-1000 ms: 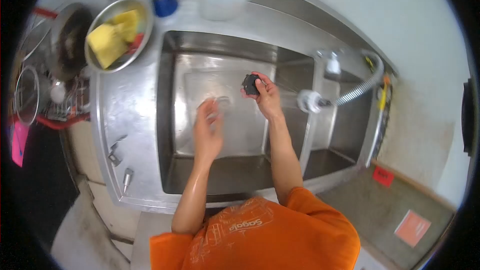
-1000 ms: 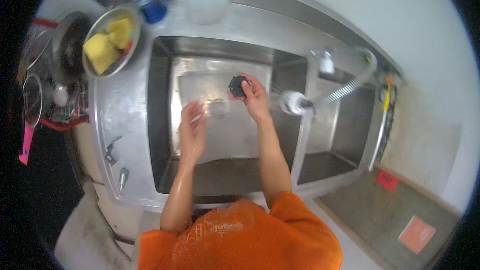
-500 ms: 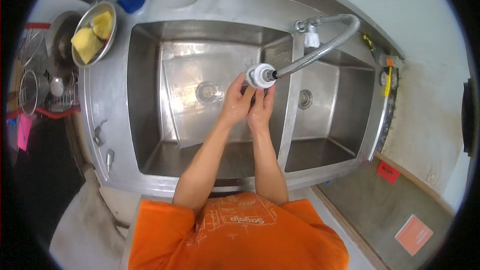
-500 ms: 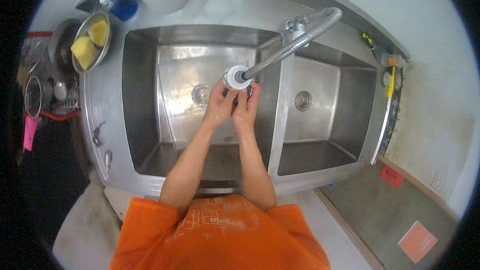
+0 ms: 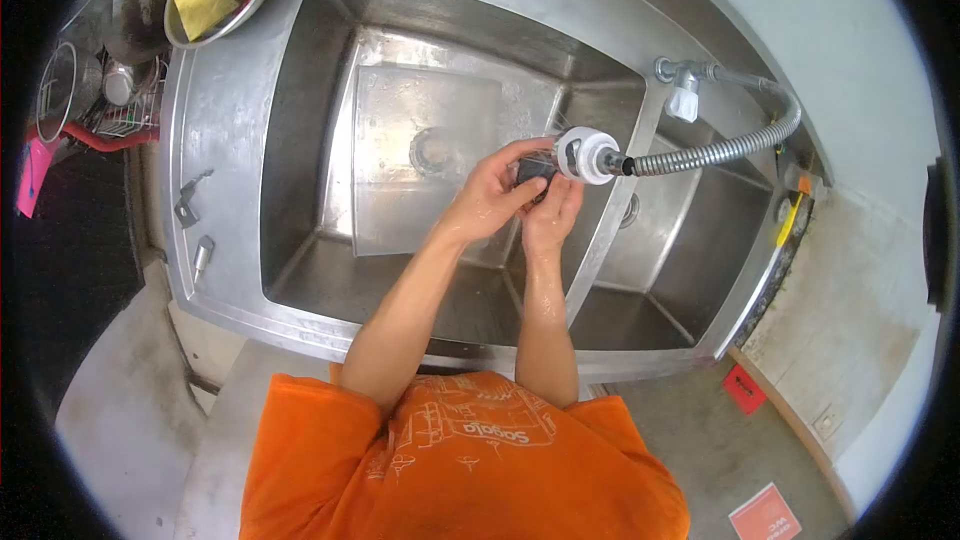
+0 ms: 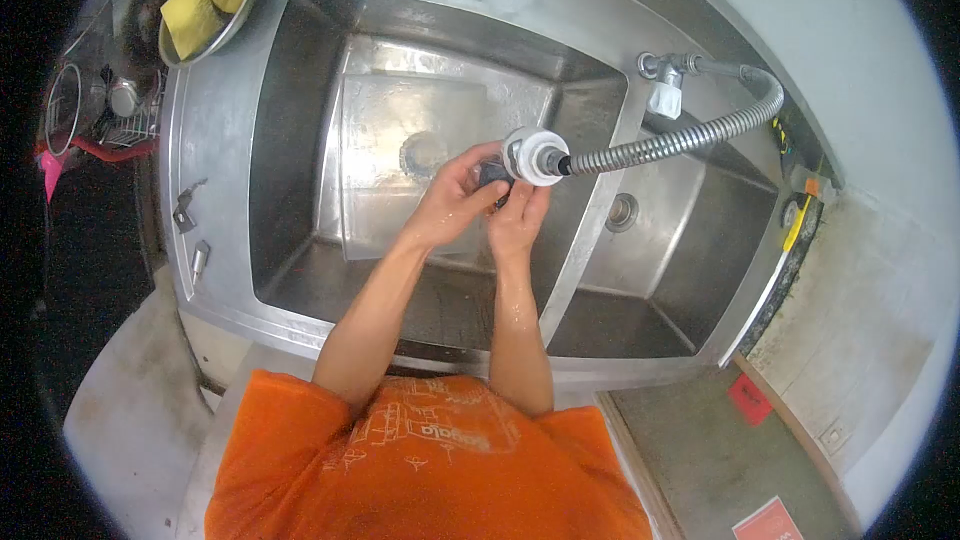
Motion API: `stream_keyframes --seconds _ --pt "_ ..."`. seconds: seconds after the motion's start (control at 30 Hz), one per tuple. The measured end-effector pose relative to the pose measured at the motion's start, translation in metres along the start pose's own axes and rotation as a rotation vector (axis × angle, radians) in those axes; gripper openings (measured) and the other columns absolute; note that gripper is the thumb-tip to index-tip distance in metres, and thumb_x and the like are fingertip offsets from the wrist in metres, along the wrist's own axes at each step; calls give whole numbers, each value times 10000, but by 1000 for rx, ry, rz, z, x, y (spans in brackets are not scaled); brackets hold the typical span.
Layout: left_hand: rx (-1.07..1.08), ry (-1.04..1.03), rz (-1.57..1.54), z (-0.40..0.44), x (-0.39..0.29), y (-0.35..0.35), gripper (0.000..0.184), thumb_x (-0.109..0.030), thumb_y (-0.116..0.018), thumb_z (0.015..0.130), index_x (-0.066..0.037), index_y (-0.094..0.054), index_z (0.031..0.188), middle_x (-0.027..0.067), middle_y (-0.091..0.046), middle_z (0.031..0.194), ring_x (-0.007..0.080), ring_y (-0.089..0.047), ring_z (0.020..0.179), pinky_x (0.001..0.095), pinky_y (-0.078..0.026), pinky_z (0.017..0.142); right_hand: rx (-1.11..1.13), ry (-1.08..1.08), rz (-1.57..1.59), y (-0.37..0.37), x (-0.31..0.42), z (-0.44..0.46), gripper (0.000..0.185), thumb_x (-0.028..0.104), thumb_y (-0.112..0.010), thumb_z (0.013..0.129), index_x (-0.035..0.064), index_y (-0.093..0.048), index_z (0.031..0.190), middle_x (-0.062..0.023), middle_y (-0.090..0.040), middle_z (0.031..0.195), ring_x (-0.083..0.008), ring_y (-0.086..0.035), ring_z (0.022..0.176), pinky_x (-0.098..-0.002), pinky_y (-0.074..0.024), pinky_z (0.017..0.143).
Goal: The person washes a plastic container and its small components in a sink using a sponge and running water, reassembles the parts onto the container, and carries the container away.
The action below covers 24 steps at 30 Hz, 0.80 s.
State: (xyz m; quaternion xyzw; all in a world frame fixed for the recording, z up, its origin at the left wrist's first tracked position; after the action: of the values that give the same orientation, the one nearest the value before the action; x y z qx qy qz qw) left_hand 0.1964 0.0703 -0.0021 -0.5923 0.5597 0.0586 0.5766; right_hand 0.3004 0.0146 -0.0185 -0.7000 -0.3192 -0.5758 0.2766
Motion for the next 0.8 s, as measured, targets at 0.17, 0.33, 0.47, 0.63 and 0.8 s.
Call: stream_keyframes --seconds 0.17,0.33,0.47,0.63,0.8 --pt "-187 -56 80 16 -9 11 282 -9 -662 871 15 -644 1152 89 -706 1031 114 -643 865 255 -545 747 322 -107 -118 -5 2 21 273 261 -501 1011 27 -546 1143 -20 -608 885 -86 -557 701 -218 -447 572" --pt "-330 60 156 13 -18 26 206 -72 -694 884 22 -679 1067 94 -714 972 108 -643 825 249 -534 749 500 104 -219 -35 27 25 300 281 -668 932 37 -592 1088 0 -604 836 -70 -528 629 -215 -402 500" --pt "-329 84 122 17 6 53 223 -130 -683 912 20 -675 1077 87 -706 1011 88 -625 842 235 -506 711 492 -147 -240 -43 19 16 287 284 -699 909 50 -602 1044 -5 -600 811 -72 -523 600 -218 -376 453" --pt "-182 -118 -14 -2 -7 24 297 -91 -646 929 22 -598 1199 88 -671 1092 86 -600 901 240 -493 730 129 -345 -51 -26 -3 20 226 228 -609 963 42 -574 1086 -22 -585 786 -74 -482 538 -223 -356 421" --pt "-402 -109 -48 -2 -5 49 356 -42 -648 915 -11 -557 1257 73 -683 981 110 -630 795 236 -517 624 401 -258 -78 -57 21 7 332 180 -529 1005 -12 -498 1273 -80 -614 832 -111 -531 547 -238 -439 480"
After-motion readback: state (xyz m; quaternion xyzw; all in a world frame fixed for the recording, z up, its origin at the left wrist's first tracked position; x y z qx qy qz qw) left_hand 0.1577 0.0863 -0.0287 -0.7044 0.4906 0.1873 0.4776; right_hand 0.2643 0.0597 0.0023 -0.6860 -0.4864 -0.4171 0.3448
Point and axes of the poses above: each hand's wrist, its own z-axis towards the middle knuckle, its own y-axis out of the back of the hand, x = y × z, the point moved 10 cm from there along z, towards the middle knuckle
